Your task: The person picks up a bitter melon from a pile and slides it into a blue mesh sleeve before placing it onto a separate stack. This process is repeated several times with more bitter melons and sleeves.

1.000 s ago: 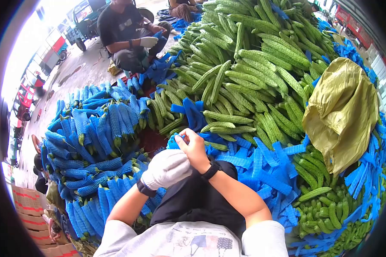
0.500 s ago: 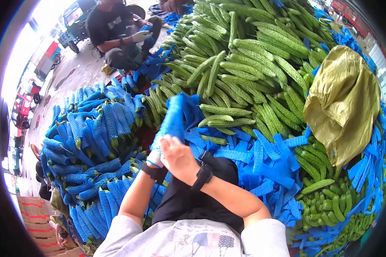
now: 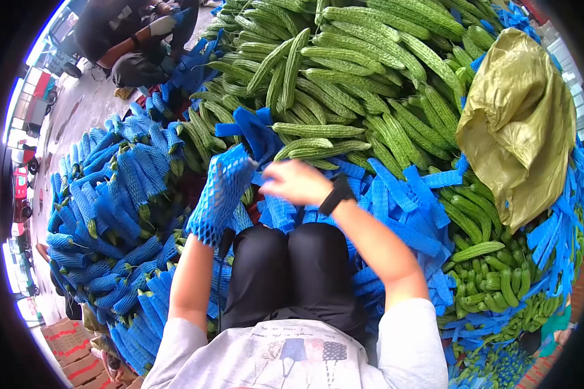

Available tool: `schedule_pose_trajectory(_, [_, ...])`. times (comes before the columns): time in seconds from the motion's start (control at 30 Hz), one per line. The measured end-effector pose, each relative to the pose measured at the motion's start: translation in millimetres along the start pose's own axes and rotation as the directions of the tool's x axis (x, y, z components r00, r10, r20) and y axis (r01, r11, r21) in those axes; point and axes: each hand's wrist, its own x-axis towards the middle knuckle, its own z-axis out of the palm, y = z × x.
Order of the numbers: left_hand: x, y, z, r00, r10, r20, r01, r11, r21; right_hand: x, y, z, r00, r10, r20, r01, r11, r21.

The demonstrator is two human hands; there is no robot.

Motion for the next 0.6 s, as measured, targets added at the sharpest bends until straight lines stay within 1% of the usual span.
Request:
schedule_pose_trajectory(0.03, [-0.3, -8.2, -14.4, 0.991, 0.074, 0.114, -0.100, 0.964, 0.245, 7.6, 46.2, -9.4, 0.986, -0.002, -0.166, -0.030, 0.982, -0.189])
schedule_pose_trajectory(0.07, [-3.9, -13.2, -19.3, 0.990, 0.047, 0.132, -0.073, 0.976, 0.205, 14.5, 102.3, -14.9, 0.934, 0.009, -0.358, -0.139, 0.930, -0.339])
schedule_pose_trajectory(0.1, [-7.6, -18.1, -24.1, 0.988, 0.020, 0.150, -0.045, 0.985, 0.166, 19.8, 150.6, -20.5, 0.873, -0.103, -0.477, -0.157, 0.867, -0.474])
schedule_pose_trajectory(0.13, [-14.7, -16.6, -20.6, 0.991, -0.097, 0.093, 0.111, 0.981, -0.161, 24.8, 192.6, -27.0, 0.866, -0.075, -0.495, -0.249, 0.793, -0.556])
schedule_pose_trajectory(0.17, [-17.3, -10.5, -14.3, 0.973, -0.221, 0.073, 0.229, 0.849, -0.477, 29.5, 225.2, -34.3, 0.856, -0.051, -0.514, -0.334, 0.703, -0.628])
schedule_pose_trajectory(0.2, [-18.1, 4.8, -0.2, 0.948, -0.312, -0.067, 0.250, 0.857, -0.451, 33.0, 246.4, -41.4, 0.880, 0.024, -0.474, -0.383, 0.625, -0.680])
schedule_pose_trajectory(0.23, [-20.1, 4.2, -0.5, 0.965, -0.254, -0.063, 0.196, 0.861, -0.469, 35.0, 264.6, -44.3, 0.894, 0.102, -0.437, -0.419, 0.541, -0.730])
schedule_pose_trajectory(0.3, [-29.9, 2.2, -2.1, 0.990, -0.130, -0.062, 0.082, 0.862, -0.500, 38.5, 307.0, -34.1, 0.879, 0.020, -0.476, -0.443, 0.401, -0.802])
schedule_pose_trajectory(0.33, [-31.2, 14.1, 16.6, 0.976, -0.122, -0.180, 0.063, 0.951, -0.304, 41.1, 314.4, -29.0, 0.888, 0.134, -0.440, -0.454, 0.399, -0.797])
schedule_pose_trajectory(0.37, [-32.7, 26.0, 35.4, 0.949, -0.113, -0.295, 0.089, 0.992, -0.093, 48.9, 320.4, -27.9, 0.862, 0.301, -0.408, -0.504, 0.424, -0.752])
schedule_pose_trajectory(0.4, [-32.5, 28.0, 32.9, 0.949, -0.093, -0.301, 0.128, 0.987, 0.097, 51.0, 306.0, -30.0, 0.857, 0.369, -0.359, -0.499, 0.421, -0.758])
schedule_pose_trajectory(0.43, [-31.4, 19.1, 16.1, 0.955, -0.114, -0.272, 0.138, 0.988, 0.070, 50.8, 289.0, -34.9, 0.844, 0.436, -0.312, -0.495, 0.411, -0.765])
schedule_pose_trajectory(0.47, [-30.1, 10.1, -0.8, 0.961, -0.135, -0.243, 0.150, 0.988, 0.044, 45.9, 296.1, -35.9, 0.875, 0.397, -0.277, -0.463, 0.518, -0.719])
schedule_pose_trajectory(0.5, [-28.5, 1.0, -17.9, 0.965, -0.156, -0.213, 0.164, 0.986, 0.018, 38.2, 292.6, -39.6, 0.922, 0.283, -0.264, -0.387, 0.629, -0.675])
schedule_pose_trajectory(0.53, [-30.1, 12.7, -3.0, 0.960, -0.115, -0.254, 0.116, 0.993, -0.011, 33.4, 288.1, -41.5, 0.931, 0.280, -0.234, -0.365, 0.690, -0.625])
schedule_pose_trajectory(0.57, [-31.3, 25.5, 10.3, 0.944, -0.136, -0.301, 0.136, 0.990, -0.019, 29.8, 279.6, -45.9, 0.940, 0.268, -0.209, -0.340, 0.744, -0.575])
schedule_pose_trajectory(0.6, [-32.5, 38.2, 23.7, 0.925, -0.156, -0.347, 0.155, 0.987, -0.029, 18.9, 268.5, -45.4, 0.944, 0.212, -0.254, -0.310, 0.834, -0.456])
